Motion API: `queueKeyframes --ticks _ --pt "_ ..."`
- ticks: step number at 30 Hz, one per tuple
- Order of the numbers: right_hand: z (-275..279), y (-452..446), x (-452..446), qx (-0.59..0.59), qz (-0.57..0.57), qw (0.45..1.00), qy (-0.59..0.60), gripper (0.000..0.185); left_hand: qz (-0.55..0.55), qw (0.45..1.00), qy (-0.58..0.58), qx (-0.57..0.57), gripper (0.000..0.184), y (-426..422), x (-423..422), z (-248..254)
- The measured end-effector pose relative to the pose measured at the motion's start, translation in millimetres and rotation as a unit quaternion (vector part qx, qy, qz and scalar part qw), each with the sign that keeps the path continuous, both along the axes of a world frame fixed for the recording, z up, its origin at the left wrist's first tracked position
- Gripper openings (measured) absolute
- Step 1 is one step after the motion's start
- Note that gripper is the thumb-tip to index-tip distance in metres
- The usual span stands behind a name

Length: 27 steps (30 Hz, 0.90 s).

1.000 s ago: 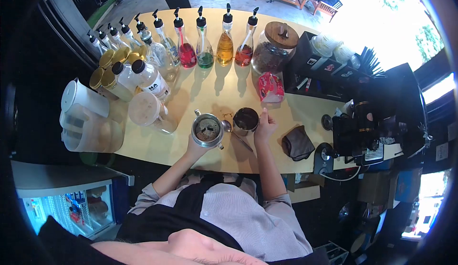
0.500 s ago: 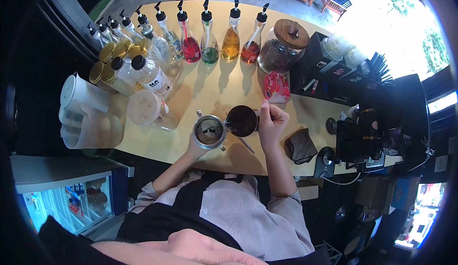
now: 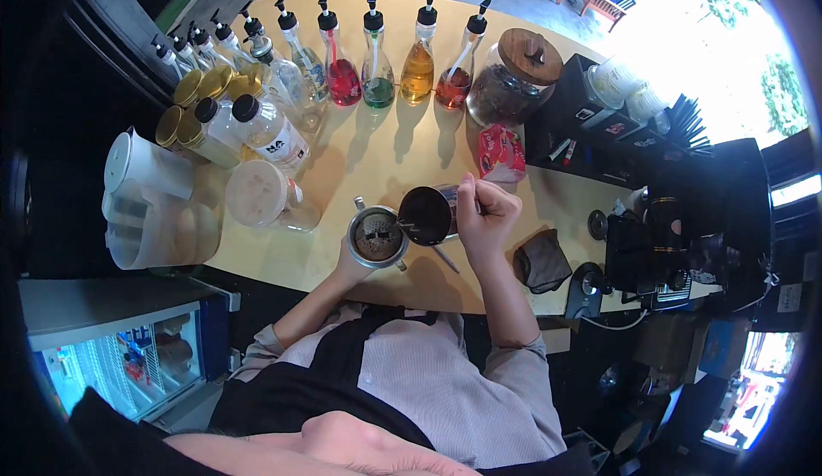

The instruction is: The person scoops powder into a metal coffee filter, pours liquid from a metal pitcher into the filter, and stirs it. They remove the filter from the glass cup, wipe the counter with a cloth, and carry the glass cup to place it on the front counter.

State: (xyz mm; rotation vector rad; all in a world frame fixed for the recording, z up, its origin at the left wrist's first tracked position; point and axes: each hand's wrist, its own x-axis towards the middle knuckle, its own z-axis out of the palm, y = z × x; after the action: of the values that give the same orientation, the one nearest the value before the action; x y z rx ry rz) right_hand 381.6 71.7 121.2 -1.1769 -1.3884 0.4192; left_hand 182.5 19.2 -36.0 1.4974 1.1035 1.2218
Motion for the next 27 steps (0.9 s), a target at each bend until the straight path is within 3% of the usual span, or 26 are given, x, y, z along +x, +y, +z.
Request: queueKeyframes --ticks 14,27 --pt "10 15 -17 0.025 0.037 0.999 -0.017 0.043 -0.018 0.996 -0.078 -0.038 0.081 -1 1 11" --pt "26 14 -29 0.031 0.068 0.996 -0.05 0.04 -0.014 0.996 -0.073 -0.055 0.077 -1 -1 5"
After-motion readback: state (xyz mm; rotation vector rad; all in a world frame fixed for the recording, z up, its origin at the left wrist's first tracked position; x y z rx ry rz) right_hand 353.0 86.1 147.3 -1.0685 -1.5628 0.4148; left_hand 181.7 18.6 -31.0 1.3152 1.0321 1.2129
